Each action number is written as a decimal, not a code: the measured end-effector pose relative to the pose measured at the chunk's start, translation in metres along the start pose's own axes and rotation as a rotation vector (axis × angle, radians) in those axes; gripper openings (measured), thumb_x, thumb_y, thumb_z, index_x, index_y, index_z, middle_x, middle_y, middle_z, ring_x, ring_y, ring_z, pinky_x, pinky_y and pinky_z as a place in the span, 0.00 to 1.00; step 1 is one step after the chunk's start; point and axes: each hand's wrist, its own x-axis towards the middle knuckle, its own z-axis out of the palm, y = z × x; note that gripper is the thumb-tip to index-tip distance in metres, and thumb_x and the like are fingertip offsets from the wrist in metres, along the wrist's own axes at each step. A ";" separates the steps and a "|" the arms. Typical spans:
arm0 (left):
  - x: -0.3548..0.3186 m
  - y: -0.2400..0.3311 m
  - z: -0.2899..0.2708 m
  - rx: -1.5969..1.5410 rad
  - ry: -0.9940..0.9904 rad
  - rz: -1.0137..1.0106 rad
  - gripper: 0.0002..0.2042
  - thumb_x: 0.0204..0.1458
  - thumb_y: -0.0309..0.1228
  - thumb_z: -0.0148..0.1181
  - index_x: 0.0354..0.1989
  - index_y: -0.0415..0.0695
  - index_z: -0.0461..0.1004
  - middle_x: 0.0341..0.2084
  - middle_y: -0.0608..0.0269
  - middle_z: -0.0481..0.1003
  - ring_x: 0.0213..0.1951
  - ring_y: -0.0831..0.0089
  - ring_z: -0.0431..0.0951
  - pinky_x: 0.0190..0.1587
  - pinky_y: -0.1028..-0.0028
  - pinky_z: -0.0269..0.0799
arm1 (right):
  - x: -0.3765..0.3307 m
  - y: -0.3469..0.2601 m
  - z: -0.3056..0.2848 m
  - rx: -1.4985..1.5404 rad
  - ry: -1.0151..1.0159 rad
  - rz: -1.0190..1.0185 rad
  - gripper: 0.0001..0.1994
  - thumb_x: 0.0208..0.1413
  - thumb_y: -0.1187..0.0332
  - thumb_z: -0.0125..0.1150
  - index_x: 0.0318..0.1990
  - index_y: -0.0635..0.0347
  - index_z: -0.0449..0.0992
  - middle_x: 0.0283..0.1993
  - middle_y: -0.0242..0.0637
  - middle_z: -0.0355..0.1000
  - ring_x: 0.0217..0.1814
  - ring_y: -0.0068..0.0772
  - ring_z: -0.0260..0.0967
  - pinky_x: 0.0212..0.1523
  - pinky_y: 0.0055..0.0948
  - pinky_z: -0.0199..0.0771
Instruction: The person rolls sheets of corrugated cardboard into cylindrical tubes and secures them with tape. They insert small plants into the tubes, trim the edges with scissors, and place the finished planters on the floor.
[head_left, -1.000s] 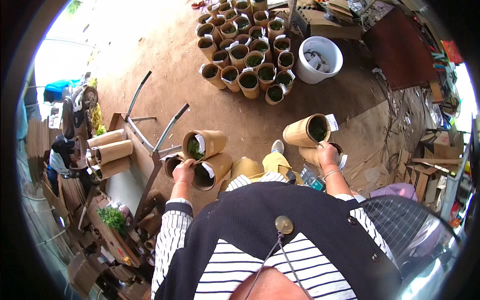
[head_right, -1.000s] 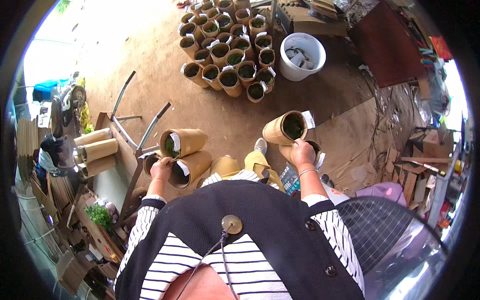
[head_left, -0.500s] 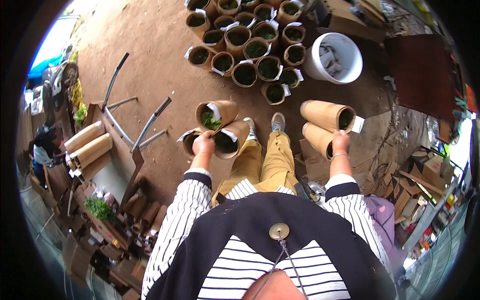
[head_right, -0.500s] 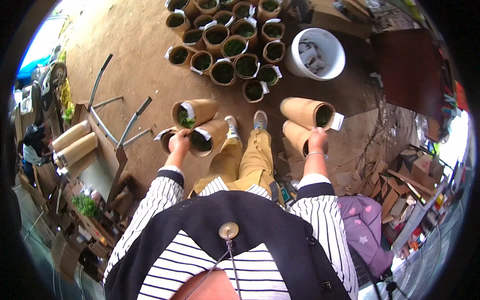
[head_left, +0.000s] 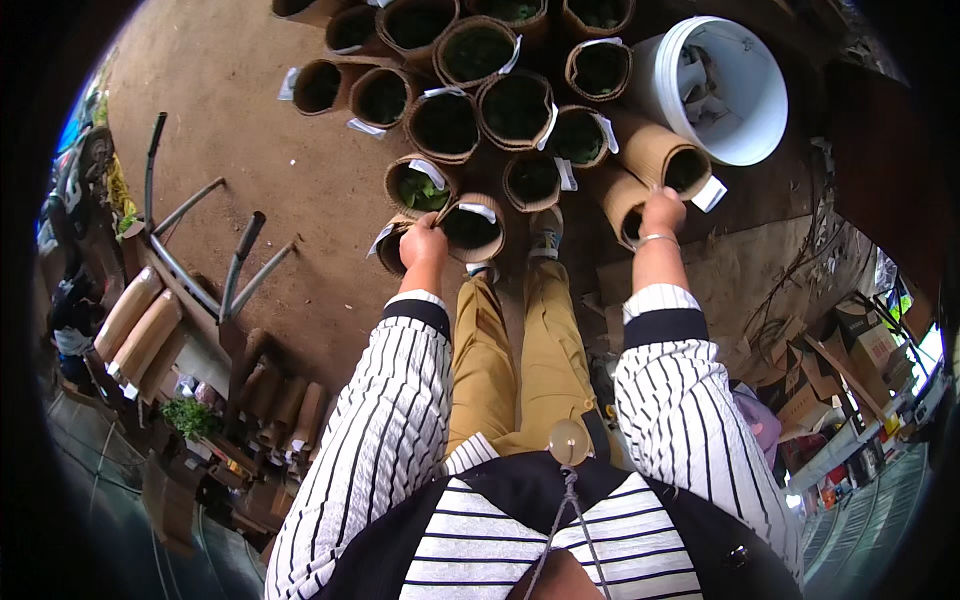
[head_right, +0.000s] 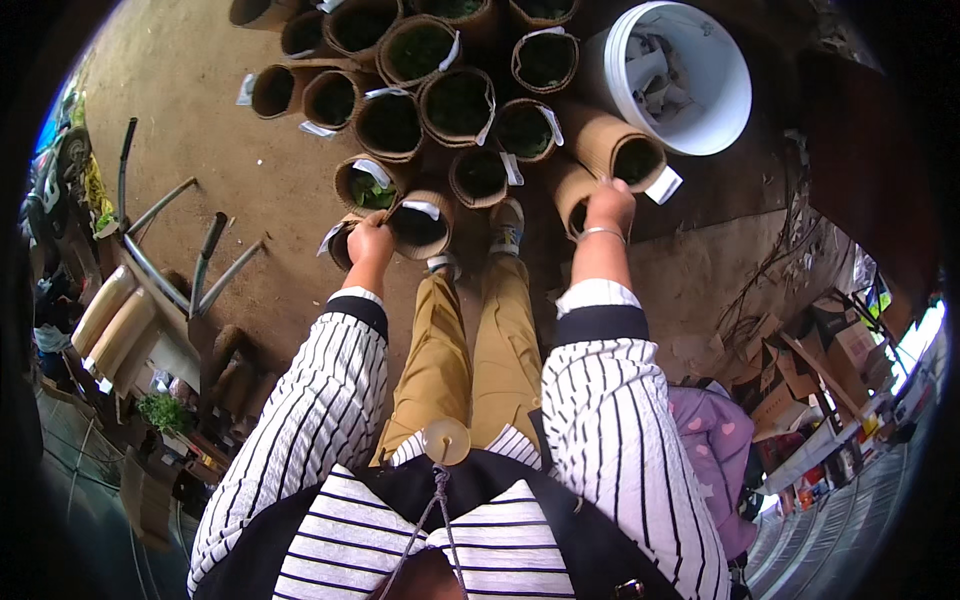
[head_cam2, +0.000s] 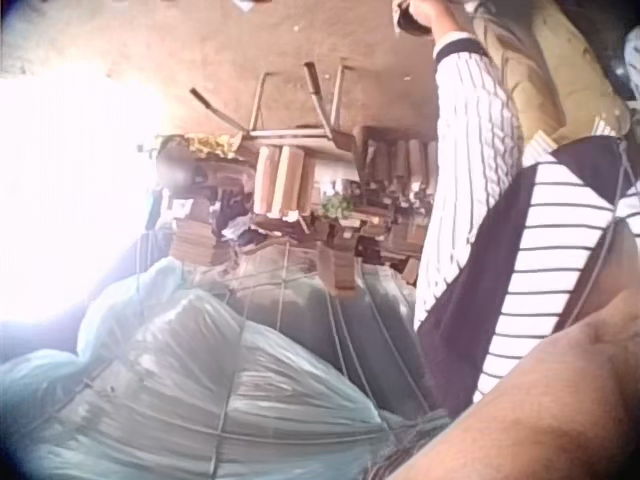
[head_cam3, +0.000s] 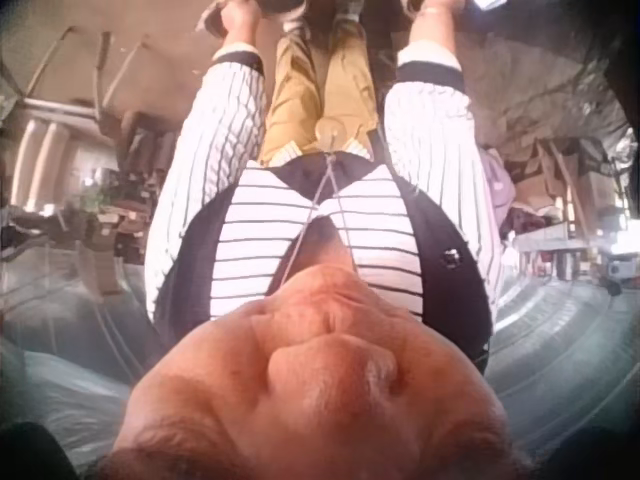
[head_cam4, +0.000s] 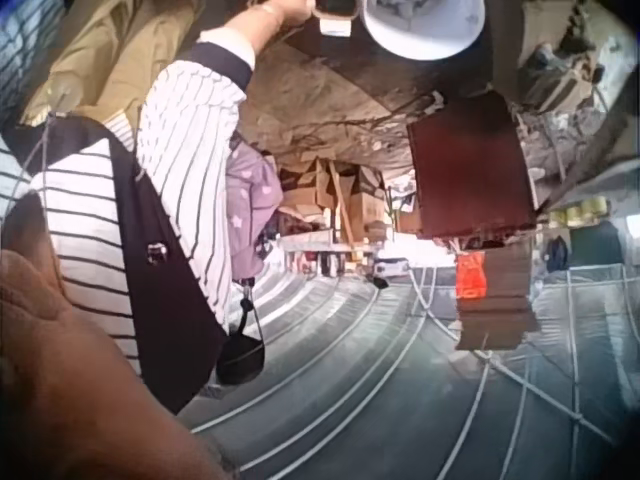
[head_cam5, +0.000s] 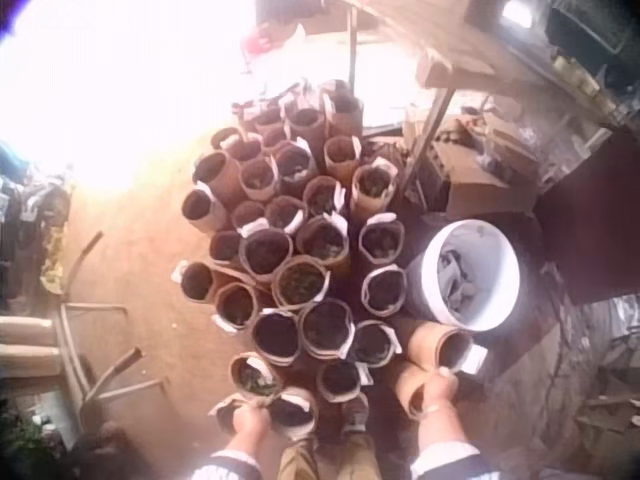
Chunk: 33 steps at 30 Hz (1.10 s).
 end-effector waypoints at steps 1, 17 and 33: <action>0.003 0.004 0.013 -0.025 0.001 -0.018 0.16 0.52 0.37 0.54 0.49 0.63 0.78 0.42 0.54 0.79 0.45 0.58 0.79 0.49 0.63 0.74 | -0.005 -0.016 0.010 0.108 -0.063 0.064 0.11 0.57 0.65 0.58 0.36 0.66 0.77 0.28 0.40 0.74 0.26 0.31 0.71 0.31 0.32 0.71; -0.014 0.008 0.040 -0.465 -0.232 0.060 0.31 0.52 0.26 0.59 0.66 0.54 0.59 0.36 0.59 0.78 0.36 0.70 0.77 0.41 0.72 0.72 | -0.046 -0.053 0.021 0.384 -0.471 0.160 0.30 0.59 0.74 0.54 0.68 0.56 0.51 0.37 0.43 0.73 0.26 0.32 0.74 0.23 0.27 0.72; -0.328 -0.343 -0.054 -0.711 -0.345 -0.404 0.16 0.51 0.27 0.59 0.50 0.40 0.75 0.34 0.55 0.79 0.32 0.69 0.79 0.36 0.70 0.76 | -0.076 0.038 -0.160 -0.530 -0.898 -0.104 0.17 0.54 0.74 0.58 0.52 0.65 0.72 0.31 0.41 0.75 0.25 0.34 0.74 0.25 0.32 0.76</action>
